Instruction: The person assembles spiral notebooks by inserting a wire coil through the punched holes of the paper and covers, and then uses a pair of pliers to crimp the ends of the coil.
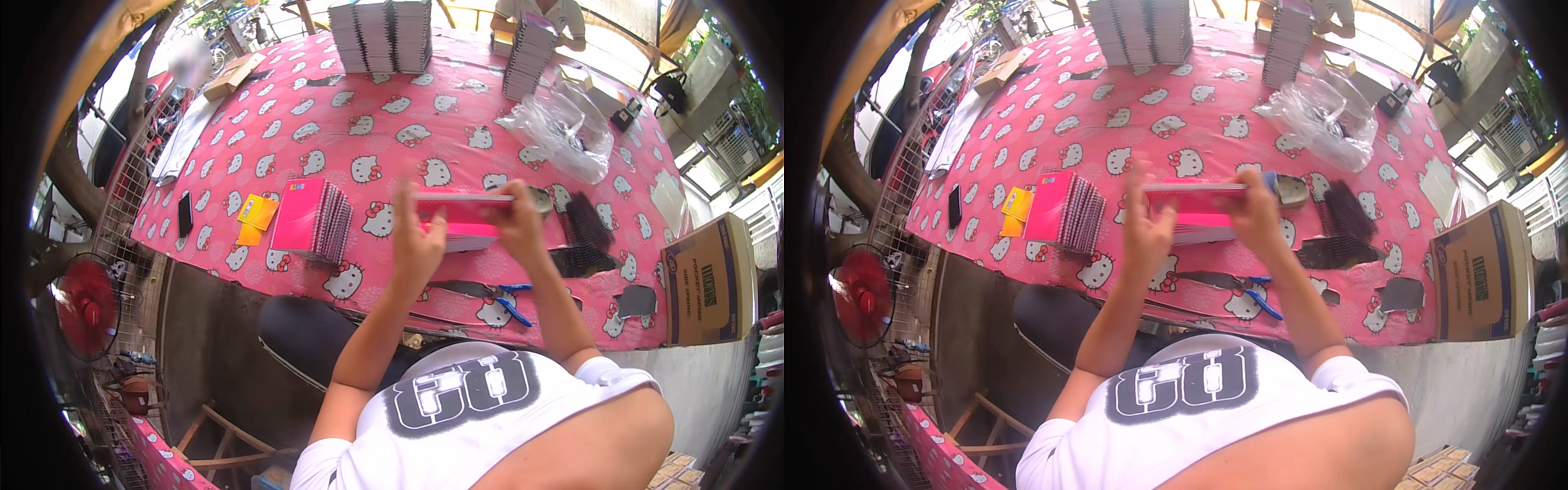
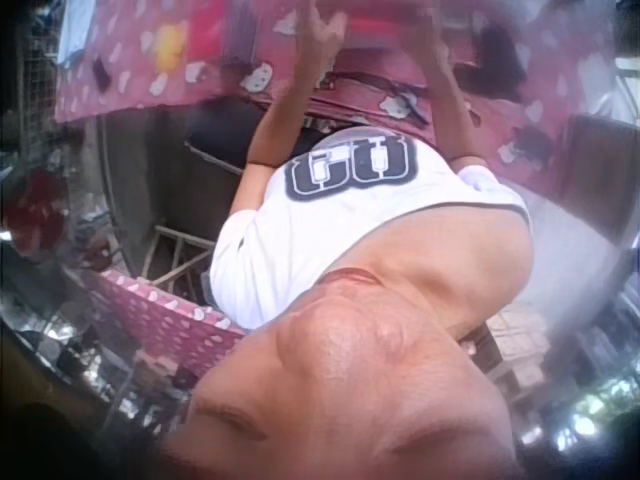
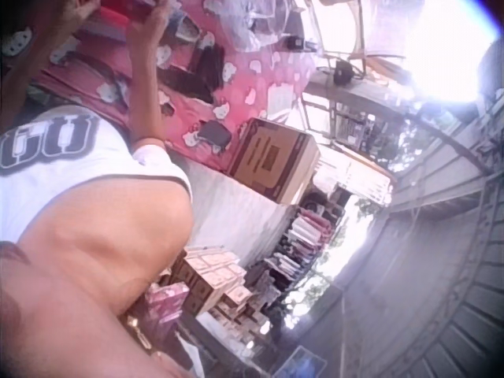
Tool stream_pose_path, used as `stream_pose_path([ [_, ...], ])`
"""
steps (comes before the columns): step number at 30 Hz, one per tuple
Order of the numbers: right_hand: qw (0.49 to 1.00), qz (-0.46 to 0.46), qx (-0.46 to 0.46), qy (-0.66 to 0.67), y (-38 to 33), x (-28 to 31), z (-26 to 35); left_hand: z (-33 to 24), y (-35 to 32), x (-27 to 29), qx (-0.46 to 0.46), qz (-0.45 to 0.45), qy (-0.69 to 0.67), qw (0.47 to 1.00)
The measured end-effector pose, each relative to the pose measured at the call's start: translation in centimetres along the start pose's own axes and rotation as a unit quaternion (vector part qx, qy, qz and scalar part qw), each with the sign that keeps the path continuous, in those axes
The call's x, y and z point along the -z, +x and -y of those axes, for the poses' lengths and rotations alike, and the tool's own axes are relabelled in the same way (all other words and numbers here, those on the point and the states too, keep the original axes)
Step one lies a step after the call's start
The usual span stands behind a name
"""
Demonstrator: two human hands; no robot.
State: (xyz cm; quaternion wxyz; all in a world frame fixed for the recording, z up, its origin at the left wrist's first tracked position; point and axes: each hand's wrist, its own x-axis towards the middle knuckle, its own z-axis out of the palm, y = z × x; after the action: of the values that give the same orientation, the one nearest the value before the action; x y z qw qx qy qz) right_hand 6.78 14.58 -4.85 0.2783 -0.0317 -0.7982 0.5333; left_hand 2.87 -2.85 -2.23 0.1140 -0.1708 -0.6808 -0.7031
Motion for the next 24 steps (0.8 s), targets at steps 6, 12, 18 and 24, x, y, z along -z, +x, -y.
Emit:
stream_pose_path([
  [6, 0.999, -0.003, 0.044, -0.008, -0.6, -1.7, 0.1, -1.2, -0.3, -2.3, -0.193, -0.018, 0.301, 0.934],
  [12, 0.964, -0.008, 0.198, -0.175, 1.3, 4.6, -3.0, 0.4, 1.4, -3.2, -0.165, 0.075, 0.292, 0.939],
  [18, 0.868, -0.017, -0.176, -0.464, -1.5, 15.2, -15.4, 0.4, 2.7, -3.9, -0.210, 0.089, 0.279, 0.933],
  [24, 0.910, -0.122, -0.139, -0.371, 0.0, 16.9, -13.8, 0.8, 2.7, -3.6, -0.222, 0.086, 0.259, 0.936],
])
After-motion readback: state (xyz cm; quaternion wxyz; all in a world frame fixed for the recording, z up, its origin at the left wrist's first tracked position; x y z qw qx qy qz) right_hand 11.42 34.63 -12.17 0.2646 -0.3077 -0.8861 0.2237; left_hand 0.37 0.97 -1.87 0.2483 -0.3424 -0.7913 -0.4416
